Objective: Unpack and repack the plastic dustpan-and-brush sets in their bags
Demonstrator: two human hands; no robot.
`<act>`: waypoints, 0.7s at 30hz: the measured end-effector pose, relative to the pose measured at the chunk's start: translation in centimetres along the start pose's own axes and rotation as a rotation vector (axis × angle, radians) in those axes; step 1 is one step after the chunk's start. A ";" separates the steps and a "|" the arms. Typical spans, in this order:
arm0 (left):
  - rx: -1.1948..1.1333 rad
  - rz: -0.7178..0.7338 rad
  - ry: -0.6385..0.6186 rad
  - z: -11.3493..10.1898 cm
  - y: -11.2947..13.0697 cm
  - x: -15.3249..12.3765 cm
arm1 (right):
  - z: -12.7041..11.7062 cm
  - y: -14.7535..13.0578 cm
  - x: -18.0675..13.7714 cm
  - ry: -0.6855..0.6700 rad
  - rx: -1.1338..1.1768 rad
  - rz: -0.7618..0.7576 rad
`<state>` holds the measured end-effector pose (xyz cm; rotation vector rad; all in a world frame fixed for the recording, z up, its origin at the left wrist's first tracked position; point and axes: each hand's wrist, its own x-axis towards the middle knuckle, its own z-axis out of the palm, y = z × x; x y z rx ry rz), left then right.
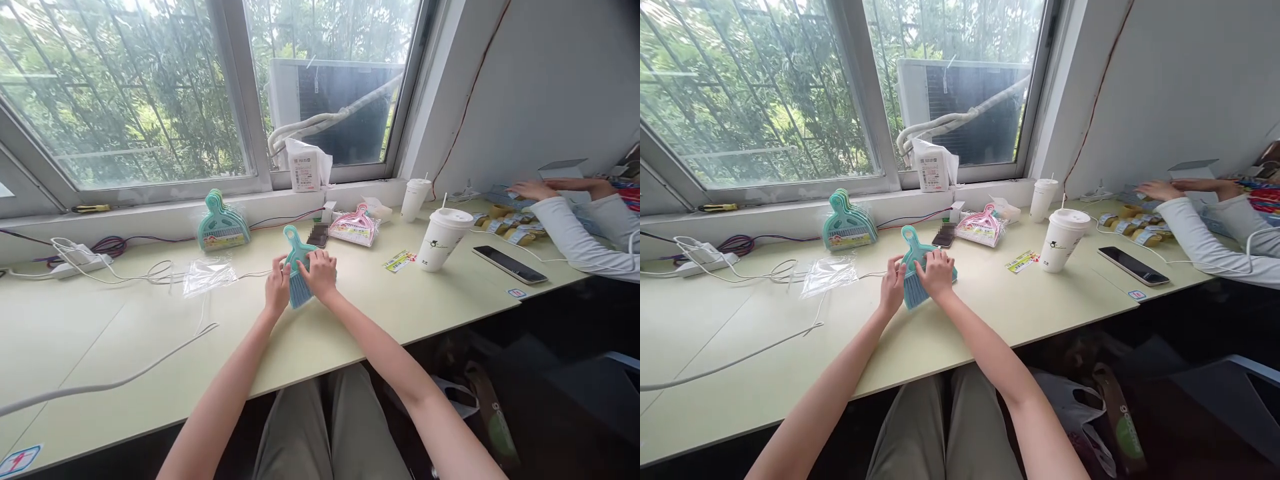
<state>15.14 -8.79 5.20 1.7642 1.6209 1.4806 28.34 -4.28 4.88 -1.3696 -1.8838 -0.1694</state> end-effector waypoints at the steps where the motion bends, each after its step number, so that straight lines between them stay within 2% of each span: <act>1: -0.027 0.023 -0.027 -0.1 0.0 0.1 | 0.1 0.1 -0.1 -0.002 0.048 -0.009; 5: -0.132 0.041 -0.171 -0.7 -1.8 1.6 | -0.4 1.2 0.3 0.045 0.278 -0.066; 7: -0.086 -0.017 -0.172 -1.4 -3.5 2.5 | -1.0 2.0 1.0 0.110 0.369 -0.026; 10: 0.016 -0.139 -0.267 -2.7 -5.6 3.4 | -2.0 4.0 2.2 0.138 0.310 0.051; 13: 0.176 -0.214 -0.386 -3.3 -6.3 3.5 | -2.5 6.6 2.8 0.061 0.087 0.103; 16: 0.319 -0.184 -0.386 -3.0 -6.0 3.3 | -2.5 8.5 2.6 -0.061 -0.109 0.192; 21: 0.239 -0.167 -0.418 -3.1 -5.3 3.3 | -1.9 8.9 1.9 -0.333 -0.317 0.284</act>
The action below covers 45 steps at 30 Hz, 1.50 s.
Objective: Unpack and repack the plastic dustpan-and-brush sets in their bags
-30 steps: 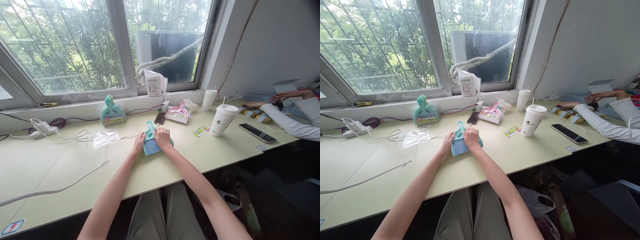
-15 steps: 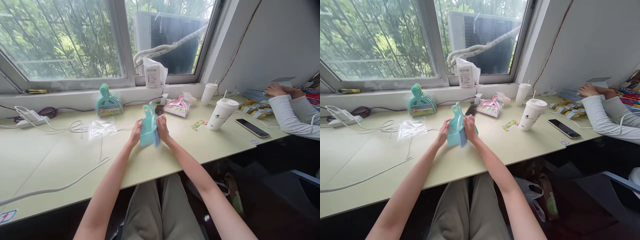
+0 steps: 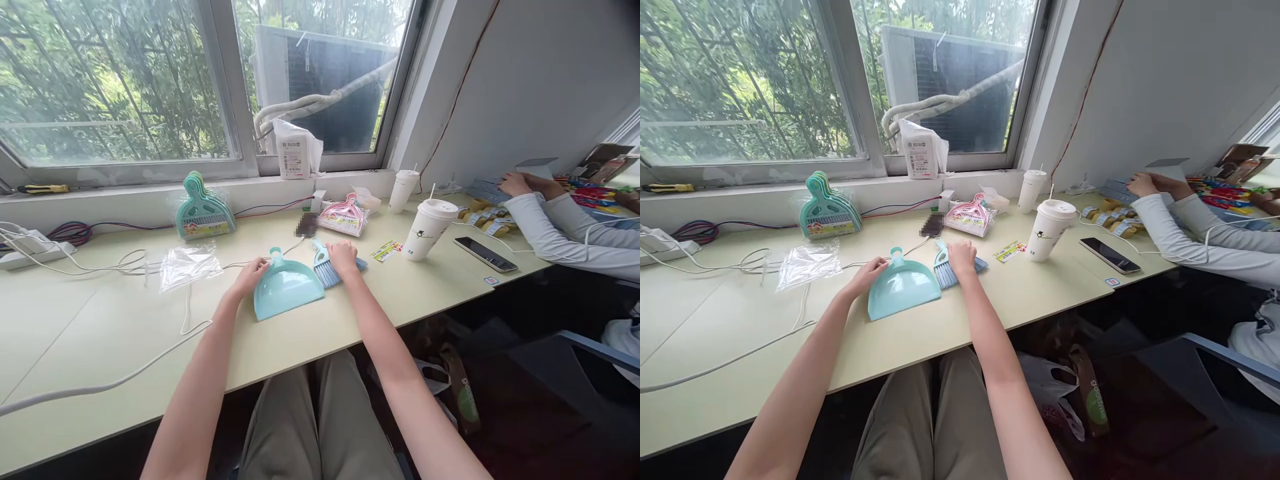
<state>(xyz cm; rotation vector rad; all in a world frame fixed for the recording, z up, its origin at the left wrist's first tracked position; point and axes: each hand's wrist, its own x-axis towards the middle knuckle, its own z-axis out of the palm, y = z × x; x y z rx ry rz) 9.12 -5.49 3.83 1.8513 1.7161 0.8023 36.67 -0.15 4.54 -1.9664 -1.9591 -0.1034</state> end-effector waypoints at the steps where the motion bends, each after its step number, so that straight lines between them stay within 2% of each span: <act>1: -0.034 -0.016 0.004 -0.2 0.0 0.0 | 0.0 -0.1 -0.1 -0.035 -0.030 0.004; 3: -0.060 -0.052 0.062 -0.6 -0.1 -0.1 | 0.0 -0.3 -0.2 -0.065 -0.064 0.016; 7: 0.005 -0.051 0.236 -1.3 -0.7 0.0 | -0.2 -0.8 -0.5 -0.013 -0.082 0.029; 10: 0.046 -0.061 0.302 -1.6 -0.7 0.0 | 0.0 -1.3 -0.8 -0.073 -0.113 0.020; 12: 0.084 -0.046 0.258 -1.5 -0.3 -0.2 | 0.2 -1.7 -1.0 -0.107 -0.130 0.003; 15: 0.144 0.018 0.096 -1.1 0.5 -0.6 | 0.3 -2.0 -1.1 -0.136 -0.128 -0.013; 17: 0.221 0.055 0.030 -0.8 0.9 -0.9 | 0.2 -2.2 -1.1 -0.153 -0.121 -0.019; 22: 0.361 0.027 0.060 -0.9 0.6 -1.0 | 0.2 -2.1 -0.9 -0.120 -0.073 -0.014; 25: 0.408 -0.024 0.098 -0.4 0.7 -1.1 | 0.2 -1.6 -0.4 -0.046 0.105 0.038; 30: 0.485 -0.070 0.124 2.3 2.6 -1.5 | -0.8 -0.5 0.4 0.176 0.411 0.135; 32: 0.479 -0.087 0.123 3.0 3.2 -1.6 | -1.6 -0.2 0.3 0.279 0.440 0.118; 35: 0.474 -0.114 0.130 3.0 3.3 -1.6 | -3.0 -0.1 -0.2 0.413 0.432 0.110; 38: 0.467 -0.136 0.140 2.4 3.0 -1.6 | -4.5 0.2 -0.9 0.589 0.398 0.187; 40: 0.469 -0.145 0.153 2.2 3.0 -1.7 | -5.2 0.3 -1.0 0.654 0.398 0.218; 42: 0.467 -0.139 0.160 2.4 3.3 -1.9 | -5.4 0.2 -0.9 0.602 0.411 0.173; 45: 0.403 -0.014 0.089 3.2 4.0 -2.2 | -4.6 -0.7 -0.9 0.346 0.397 0.017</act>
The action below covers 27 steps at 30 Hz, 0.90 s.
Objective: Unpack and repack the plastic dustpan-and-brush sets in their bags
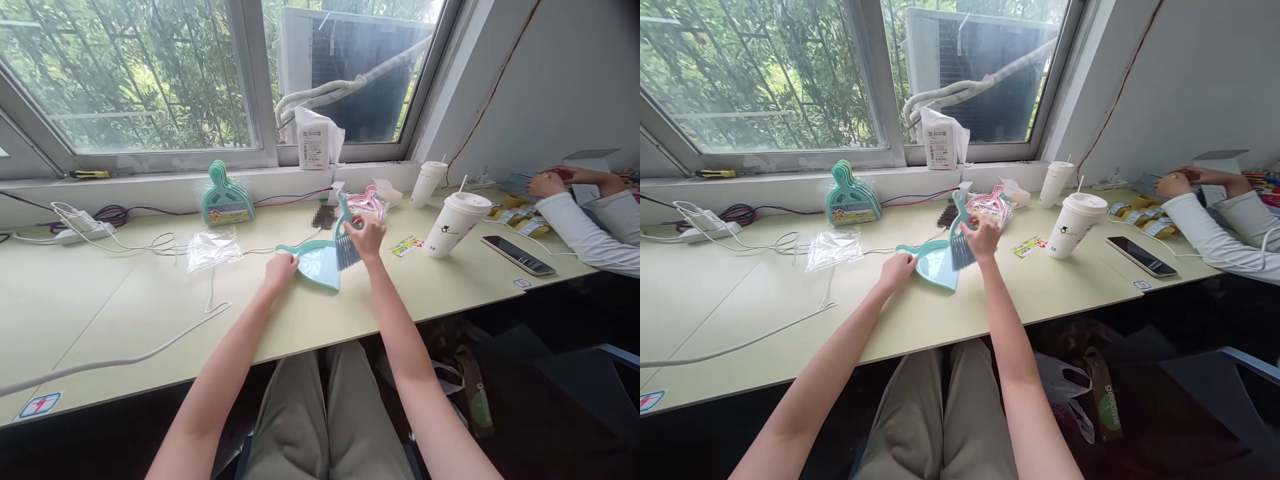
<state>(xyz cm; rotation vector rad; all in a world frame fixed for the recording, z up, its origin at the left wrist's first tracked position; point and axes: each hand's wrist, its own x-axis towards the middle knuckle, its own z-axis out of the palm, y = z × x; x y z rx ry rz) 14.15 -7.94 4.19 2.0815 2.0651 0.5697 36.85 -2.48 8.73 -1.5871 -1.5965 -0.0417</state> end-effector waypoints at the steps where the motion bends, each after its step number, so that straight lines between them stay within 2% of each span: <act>1: -0.048 0.084 -0.039 0.1 0.4 -0.1 | 0.5 -0.3 -0.3 -0.130 -0.013 -0.046; 4: -0.183 0.342 -0.166 0.0 1.1 -0.5 | 1.9 -1.1 -1.5 -0.547 -0.058 -0.207; 6: -0.176 0.413 -0.136 -0.5 1.0 -0.5 | 2.4 -1.5 -2.1 -0.689 -0.077 -0.265; 10: 0.029 0.473 0.128 -1.4 -0.4 -0.1 | 2.9 -1.6 -2.6 -0.712 -0.070 -0.282; 12: 0.130 0.543 0.182 -1.3 -1.1 0.2 | 3.2 -1.5 -2.6 -0.746 -0.041 -0.289; 16: 0.239 0.644 0.164 -0.2 -1.9 0.6 | 3.8 -1.3 -2.5 -0.752 0.018 -0.275; 19: 0.218 0.669 0.175 0.2 -1.8 0.6 | 4.1 -1.2 -2.5 -0.745 0.049 -0.248; 23: 0.173 0.595 0.118 0.3 -1.5 0.8 | 3.9 -1.4 -2.6 -0.745 0.042 -0.229; 27: 0.234 0.527 0.076 0.6 -1.5 0.8 | 3.9 -1.7 -2.8 -0.732 -0.012 -0.234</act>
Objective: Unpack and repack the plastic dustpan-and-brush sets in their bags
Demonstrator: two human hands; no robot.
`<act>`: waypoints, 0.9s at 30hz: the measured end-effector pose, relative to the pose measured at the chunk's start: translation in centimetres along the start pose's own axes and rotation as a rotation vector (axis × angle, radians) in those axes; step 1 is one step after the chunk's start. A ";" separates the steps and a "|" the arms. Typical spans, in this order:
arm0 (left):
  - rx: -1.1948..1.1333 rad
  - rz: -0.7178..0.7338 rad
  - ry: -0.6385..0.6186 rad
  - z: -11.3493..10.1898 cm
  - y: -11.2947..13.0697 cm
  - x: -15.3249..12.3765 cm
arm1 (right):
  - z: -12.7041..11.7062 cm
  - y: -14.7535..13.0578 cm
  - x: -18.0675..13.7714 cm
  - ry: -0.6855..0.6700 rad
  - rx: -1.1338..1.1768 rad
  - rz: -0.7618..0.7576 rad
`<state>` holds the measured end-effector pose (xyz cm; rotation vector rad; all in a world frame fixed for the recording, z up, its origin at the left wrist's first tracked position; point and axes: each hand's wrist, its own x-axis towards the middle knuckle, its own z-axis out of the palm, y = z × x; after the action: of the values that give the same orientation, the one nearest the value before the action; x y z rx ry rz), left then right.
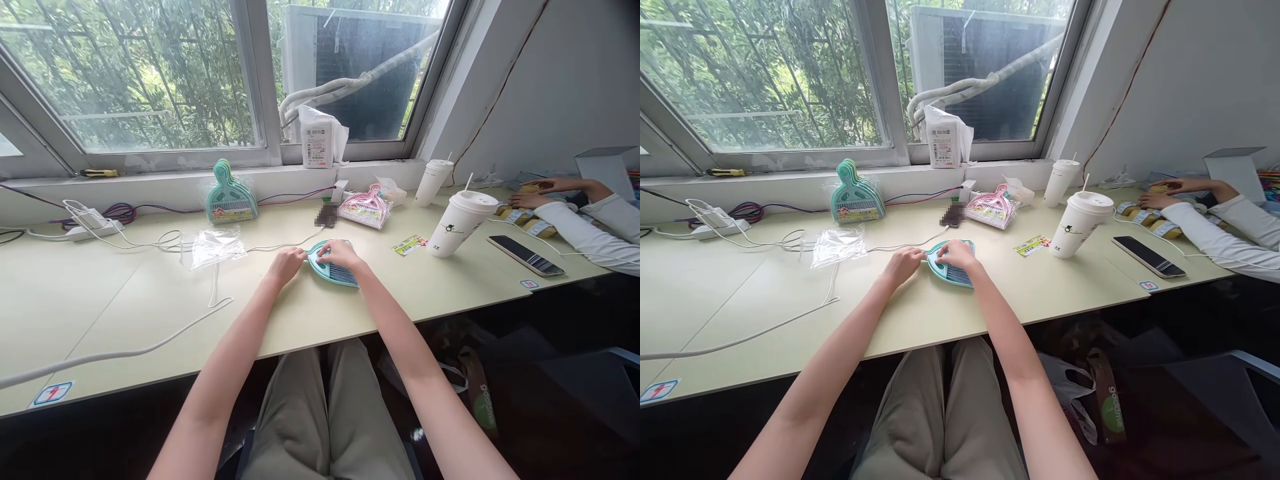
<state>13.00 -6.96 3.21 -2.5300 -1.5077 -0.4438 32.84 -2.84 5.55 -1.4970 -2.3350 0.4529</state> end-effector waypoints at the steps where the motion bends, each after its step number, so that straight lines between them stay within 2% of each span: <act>1: 0.009 -0.014 0.006 0.1 0.0 0.0 | 0.1 -0.1 0.0 0.009 -0.006 -0.005; 3: -0.022 -0.042 0.062 0.1 0.0 -0.1 | 0.4 -0.2 0.1 0.046 0.011 -0.016; 5: -0.122 -0.116 0.202 -0.2 0.2 0.0 | 0.5 -0.4 0.2 0.105 0.065 -0.009; 8: -0.439 -0.373 0.456 -0.9 1.1 0.4 | 0.5 -1.0 0.1 0.285 0.150 0.065; 9: -0.606 -0.441 0.463 -1.1 1.5 0.5 | 0.5 -1.3 -0.1 0.363 0.165 0.093; 11: -0.966 -0.464 0.322 -1.4 2.4 0.7 | 0.4 -1.9 -0.3 0.488 0.176 0.119; 13: -1.226 -0.396 0.118 -1.4 3.0 0.8 | 0.2 -2.3 -0.4 0.505 0.171 0.089; 15: -1.332 -0.389 0.029 -1.2 3.2 0.7 | -0.4 -1.8 -0.2 0.462 0.178 0.072; 17: -1.343 -0.464 0.044 -0.9 2.8 0.7 | -1.2 -0.3 0.0 0.476 0.201 0.147; 19: -1.330 -0.572 0.100 -0.8 1.8 0.7 | -2.1 2.4 0.1 0.606 0.185 0.319; 21: -1.360 -0.660 0.174 -0.7 0.6 0.7 | -2.7 5.5 -0.1 0.728 0.064 0.532; 22: -1.399 -0.686 0.214 -0.7 -0.1 0.6 | -2.9 7.0 -0.3 0.717 0.005 0.642; 24: -1.490 -0.703 0.298 -0.7 -1.2 0.5 | -2.8 9.2 -0.8 0.586 -0.050 0.847; 26: -1.553 -0.719 0.370 -0.6 -2.1 0.4 | -2.7 10.2 -1.0 0.438 -0.068 0.941; 27: -1.572 -0.743 0.399 -0.6 -2.5 0.3 | -2.6 10.3 -1.0 0.387 -0.076 0.930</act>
<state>10.82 -5.65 3.82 -1.9021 -2.2695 -2.9296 42.69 0.51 3.34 -2.3973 -1.2766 0.2378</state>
